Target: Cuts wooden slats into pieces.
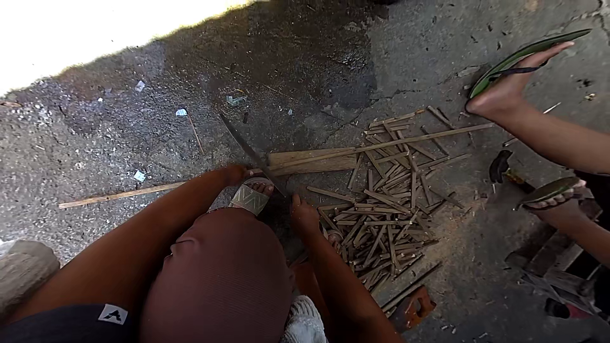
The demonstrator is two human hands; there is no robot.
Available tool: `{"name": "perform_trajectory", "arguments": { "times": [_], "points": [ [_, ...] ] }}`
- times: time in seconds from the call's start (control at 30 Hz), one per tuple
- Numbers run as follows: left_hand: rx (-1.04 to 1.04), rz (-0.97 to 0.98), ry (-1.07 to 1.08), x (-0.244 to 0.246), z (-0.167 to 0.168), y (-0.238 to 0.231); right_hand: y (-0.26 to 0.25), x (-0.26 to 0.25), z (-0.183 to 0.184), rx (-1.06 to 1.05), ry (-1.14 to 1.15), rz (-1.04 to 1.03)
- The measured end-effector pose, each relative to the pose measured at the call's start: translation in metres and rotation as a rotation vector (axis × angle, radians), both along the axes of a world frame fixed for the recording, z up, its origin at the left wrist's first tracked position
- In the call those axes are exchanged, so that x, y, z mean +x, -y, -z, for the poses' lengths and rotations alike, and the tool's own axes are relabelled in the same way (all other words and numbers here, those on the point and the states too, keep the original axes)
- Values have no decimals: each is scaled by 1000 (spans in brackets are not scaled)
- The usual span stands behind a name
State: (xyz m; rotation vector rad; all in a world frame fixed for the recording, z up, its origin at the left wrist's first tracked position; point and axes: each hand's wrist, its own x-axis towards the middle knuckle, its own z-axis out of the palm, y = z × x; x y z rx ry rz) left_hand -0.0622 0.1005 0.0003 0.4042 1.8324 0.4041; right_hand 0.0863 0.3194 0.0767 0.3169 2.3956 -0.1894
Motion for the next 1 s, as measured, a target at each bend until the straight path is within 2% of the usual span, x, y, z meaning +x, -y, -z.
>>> {"name": "perform_trajectory", "arguments": {
  "times": [0.07,0.1,0.17,0.27,0.3,0.37,0.43,0.5,0.63,0.67,0.73,0.77,0.83,0.93,1.0],
  "points": [
    [-14,-10,6,0,-4,-2,-4,-14,1,70,222,76],
    [-18,-13,12,0,-6,-4,-1,-17,1,79,246,95],
    [-23,-12,32,0,-8,-5,9,-15,-6,47,182,75],
    [-21,-29,35,0,-8,-5,8,-1,-3,-20,-110,-36],
    [-15,-24,27,0,-7,-4,4,0,-1,-15,-93,-30],
    [-3,1,23,1,-6,-3,-7,-11,2,50,163,100],
    [2,-1,22,1,-5,-4,-11,-22,1,76,244,215],
    [-3,-5,42,0,-6,-4,-8,-22,-6,34,166,212],
    [-10,-30,43,1,-6,-4,-6,-3,0,-73,-186,-4],
    [-11,-30,46,1,-8,-4,-7,-1,3,-66,-139,-5],
    [-5,-10,41,2,-9,-5,-10,-10,4,-8,163,95],
    [0,-9,40,2,-8,-5,-10,-15,5,2,242,145],
    [6,-11,44,4,-7,-4,-7,-16,1,-16,238,185],
    [17,-6,48,3,-6,-6,-6,-2,1,-68,58,164],
    [21,-10,43,4,-7,-5,-10,-2,7,-65,158,188]
  ]
}}
